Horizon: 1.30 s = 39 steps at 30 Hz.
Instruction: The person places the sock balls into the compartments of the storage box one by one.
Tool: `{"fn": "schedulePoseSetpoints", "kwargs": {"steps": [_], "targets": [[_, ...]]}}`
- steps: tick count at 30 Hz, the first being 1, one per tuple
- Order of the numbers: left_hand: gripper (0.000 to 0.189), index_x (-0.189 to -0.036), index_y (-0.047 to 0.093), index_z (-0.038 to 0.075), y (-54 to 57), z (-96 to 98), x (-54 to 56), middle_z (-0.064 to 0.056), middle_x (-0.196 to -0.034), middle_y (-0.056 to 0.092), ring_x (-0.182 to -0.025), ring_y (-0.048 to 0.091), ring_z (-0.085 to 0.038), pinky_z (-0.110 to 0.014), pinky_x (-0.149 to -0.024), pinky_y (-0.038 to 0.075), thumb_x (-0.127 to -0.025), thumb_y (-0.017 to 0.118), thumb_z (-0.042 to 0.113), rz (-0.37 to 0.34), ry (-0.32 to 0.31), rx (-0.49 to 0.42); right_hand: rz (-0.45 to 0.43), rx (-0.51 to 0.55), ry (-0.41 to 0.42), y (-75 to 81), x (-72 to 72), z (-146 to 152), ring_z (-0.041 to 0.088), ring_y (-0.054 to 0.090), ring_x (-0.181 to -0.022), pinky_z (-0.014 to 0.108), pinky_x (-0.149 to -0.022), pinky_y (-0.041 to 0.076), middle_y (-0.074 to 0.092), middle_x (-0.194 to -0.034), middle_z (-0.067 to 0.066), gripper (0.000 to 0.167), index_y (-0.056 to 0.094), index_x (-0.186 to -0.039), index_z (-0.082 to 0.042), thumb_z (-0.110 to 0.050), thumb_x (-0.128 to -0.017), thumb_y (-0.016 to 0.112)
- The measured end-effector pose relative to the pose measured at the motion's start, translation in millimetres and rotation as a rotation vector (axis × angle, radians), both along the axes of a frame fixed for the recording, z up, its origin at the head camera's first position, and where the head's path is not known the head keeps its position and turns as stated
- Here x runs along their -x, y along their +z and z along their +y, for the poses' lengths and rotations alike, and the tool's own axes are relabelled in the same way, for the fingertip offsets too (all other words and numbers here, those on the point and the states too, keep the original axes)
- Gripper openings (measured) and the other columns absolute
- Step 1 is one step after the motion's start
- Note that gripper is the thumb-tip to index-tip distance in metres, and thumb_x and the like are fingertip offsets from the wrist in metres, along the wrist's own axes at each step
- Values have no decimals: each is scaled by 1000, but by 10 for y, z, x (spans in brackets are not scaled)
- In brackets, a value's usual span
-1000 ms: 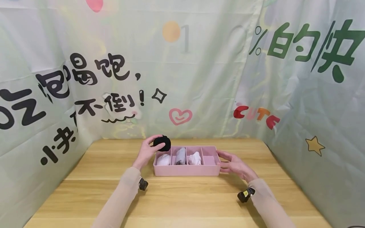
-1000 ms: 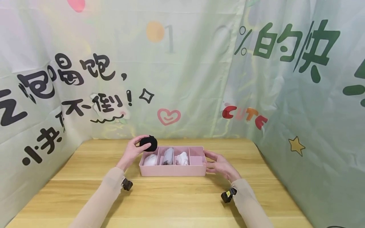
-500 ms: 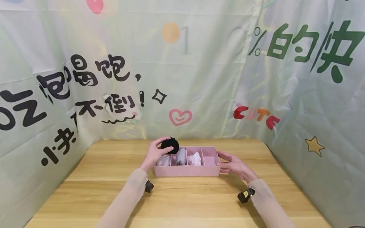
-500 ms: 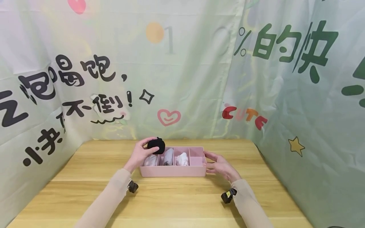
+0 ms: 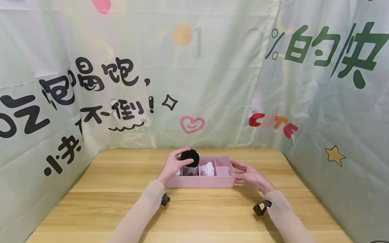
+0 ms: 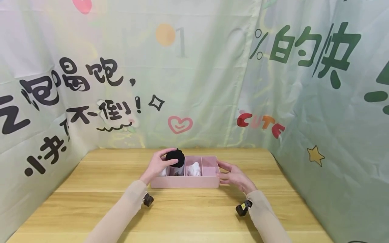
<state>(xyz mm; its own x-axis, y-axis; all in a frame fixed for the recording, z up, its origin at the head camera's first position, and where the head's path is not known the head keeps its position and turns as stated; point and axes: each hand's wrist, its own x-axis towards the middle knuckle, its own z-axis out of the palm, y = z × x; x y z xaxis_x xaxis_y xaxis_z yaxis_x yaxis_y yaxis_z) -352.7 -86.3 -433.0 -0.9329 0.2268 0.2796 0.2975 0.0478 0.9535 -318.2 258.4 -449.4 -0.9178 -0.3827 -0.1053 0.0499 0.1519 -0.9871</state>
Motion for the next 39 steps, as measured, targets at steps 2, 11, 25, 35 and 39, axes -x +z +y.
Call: {"fn": "schedulePoseSetpoints", "kwargs": {"steps": [2,11,25,35,39], "targets": [[52,-130,65,13,7,27,-1,-16,-135,59,-103,69,-29,-35,-78,59,-80,81,12,3,-3,8,3,0,4,8,3,-1,46,40,-136,45,-96,52,17,-160,25,71,21,-155,-2,-3,-96,60],[51,-131,64,17,44,193,-38,-13,-134,60,-108,66,-26,-32,-79,58,-82,80,17,0,-78,45,4,13,12,-3,11,6,44,42,-135,44,-96,52,15,-160,26,73,20,-155,-1,-4,-95,62],[51,-131,62,19,-28,544,-8,-13,-128,61,-107,65,-26,-33,-80,58,-83,80,20,21,-79,73,14,-33,-9,-12,12,-3,44,42,-135,45,-95,53,19,-160,25,74,22,-155,-3,-8,-94,64],[46,-123,67,28,-71,750,-6,-4,-118,66,-101,65,-17,-30,-74,57,-79,82,32,36,-39,110,9,-17,-6,-9,8,10,44,41,-136,45,-95,53,18,-161,24,73,22,-156,-5,-7,-95,63],[47,-122,67,30,-55,878,-7,2,-113,69,-98,65,-13,-30,-81,53,-78,82,39,49,-3,169,16,-8,17,-1,9,20,46,38,-137,45,-96,52,16,-161,25,74,19,-156,-5,-7,-96,61]]}}
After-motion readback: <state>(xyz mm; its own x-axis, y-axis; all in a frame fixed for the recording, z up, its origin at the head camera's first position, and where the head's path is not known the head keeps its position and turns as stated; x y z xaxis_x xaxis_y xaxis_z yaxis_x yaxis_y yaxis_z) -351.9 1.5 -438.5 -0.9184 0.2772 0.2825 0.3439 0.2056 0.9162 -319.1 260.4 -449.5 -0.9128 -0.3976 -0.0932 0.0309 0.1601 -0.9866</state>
